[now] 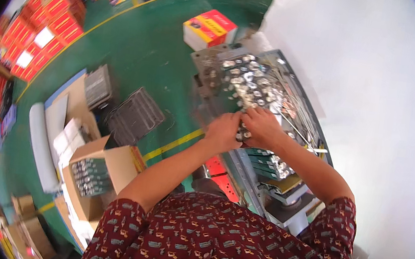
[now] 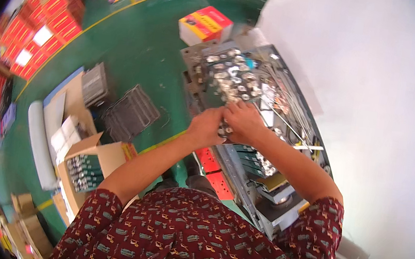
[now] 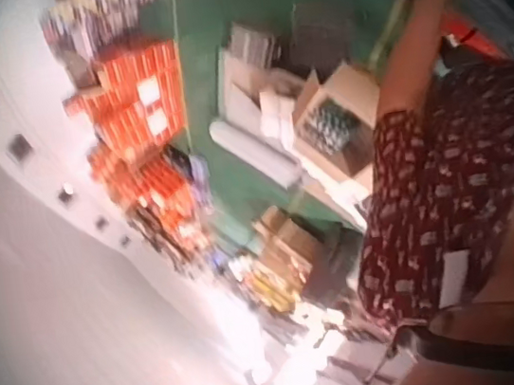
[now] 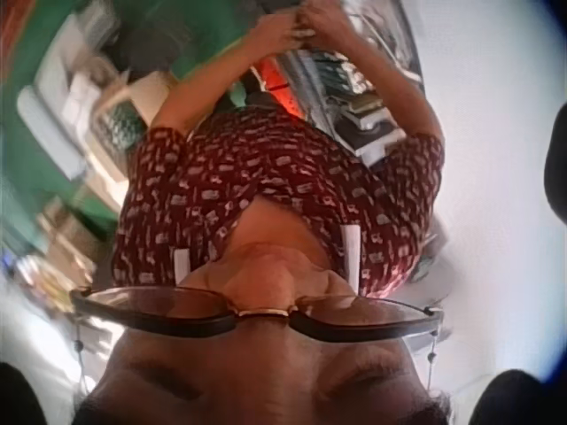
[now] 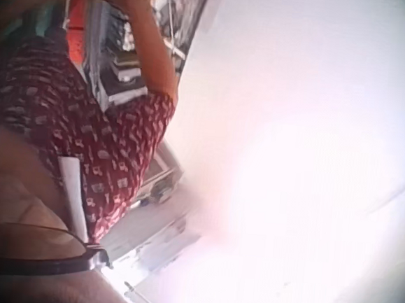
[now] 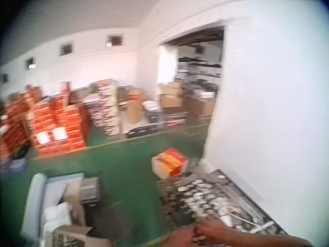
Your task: The person repeatedly picks small electrical components from a cardboard box and places them into slots on a metal rack. The person also handles flat reddish-brown pieces, placing them on the rack. The person works continuously at a green workbench in a warehouse-like room.
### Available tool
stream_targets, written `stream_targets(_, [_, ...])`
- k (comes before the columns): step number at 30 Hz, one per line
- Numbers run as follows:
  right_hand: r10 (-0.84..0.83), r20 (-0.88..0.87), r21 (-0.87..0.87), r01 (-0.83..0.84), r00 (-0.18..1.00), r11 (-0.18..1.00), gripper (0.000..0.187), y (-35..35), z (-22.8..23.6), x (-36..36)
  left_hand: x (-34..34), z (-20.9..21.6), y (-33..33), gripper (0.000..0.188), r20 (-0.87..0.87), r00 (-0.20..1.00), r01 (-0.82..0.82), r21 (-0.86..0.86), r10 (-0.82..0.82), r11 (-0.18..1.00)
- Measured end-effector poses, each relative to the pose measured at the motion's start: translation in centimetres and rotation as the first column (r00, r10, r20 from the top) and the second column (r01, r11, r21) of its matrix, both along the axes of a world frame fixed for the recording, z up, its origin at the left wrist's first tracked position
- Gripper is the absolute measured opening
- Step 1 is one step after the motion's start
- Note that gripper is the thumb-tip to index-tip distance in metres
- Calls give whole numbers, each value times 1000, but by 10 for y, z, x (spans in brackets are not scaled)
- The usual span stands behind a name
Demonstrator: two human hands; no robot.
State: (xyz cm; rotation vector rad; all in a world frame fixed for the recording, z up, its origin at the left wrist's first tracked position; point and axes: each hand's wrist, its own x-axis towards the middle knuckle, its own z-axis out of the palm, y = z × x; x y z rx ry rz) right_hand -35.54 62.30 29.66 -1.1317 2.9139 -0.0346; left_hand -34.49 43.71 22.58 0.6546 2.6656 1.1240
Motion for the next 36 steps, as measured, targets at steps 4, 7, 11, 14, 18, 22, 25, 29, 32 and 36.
stream_targets(4, [-44, 177, -1, 45, 983, 999, 71, -4, 4, 3, 13, 9, -13, 72, 8, 999, 34, 45, -35, 998])
stream_targets(7, [39, 91, -91, -31, 995, 995, 66, -23, 9, 15, 28, 8, -27, 58, -36, 999, -10, 1, 10, 1000])
stream_targets(11, [109, 175, -124, -88, 979, 988, 64, -80, 46, 32, 56, 35, -76, 55, 34, 997, -71, -73, 74, 995])
stream_targets(14, [246, 198, -322, -174, 949, 931, 73, -113, 44, 32, 83, 59, -126, 53, 90, 979, -179, -43, 182, 983])
stream_targets(18, [308, 483, -545, 6, 820, 838, 87, -159, 39, 34, 125, 82, -200, 63, 230, 894, -360, -143, 385, 922])
stream_targets(22, [260, 543, -549, 103, 799, 830, 78, -174, -5, 28, 200, 80, -278, 74, 335, 564, -746, -187, 755, 640])
stream_targets(25, [203, 653, -512, 228, 730, 828, 58, -164, -61, 35, 272, 71, -332, 66, 411, 212, -948, -133, 886, 289])
stream_targets(29, [135, 747, -401, 280, 650, 872, 47, -148, -137, 58, 357, 55, -387, 47, 582, -115, -989, 8, 805, -147])
stream_targets(32, [84, 788, -281, 236, 610, 930, 42, -149, -175, 77, 406, 30, -420, 39, 550, -298, -937, -13, 780, -349])
stream_targets(36, [37, 866, -177, 236, 499, 956, 41, -166, -183, 94, 443, -17, -457, 32, 575, -385, -846, 94, 722, -526])
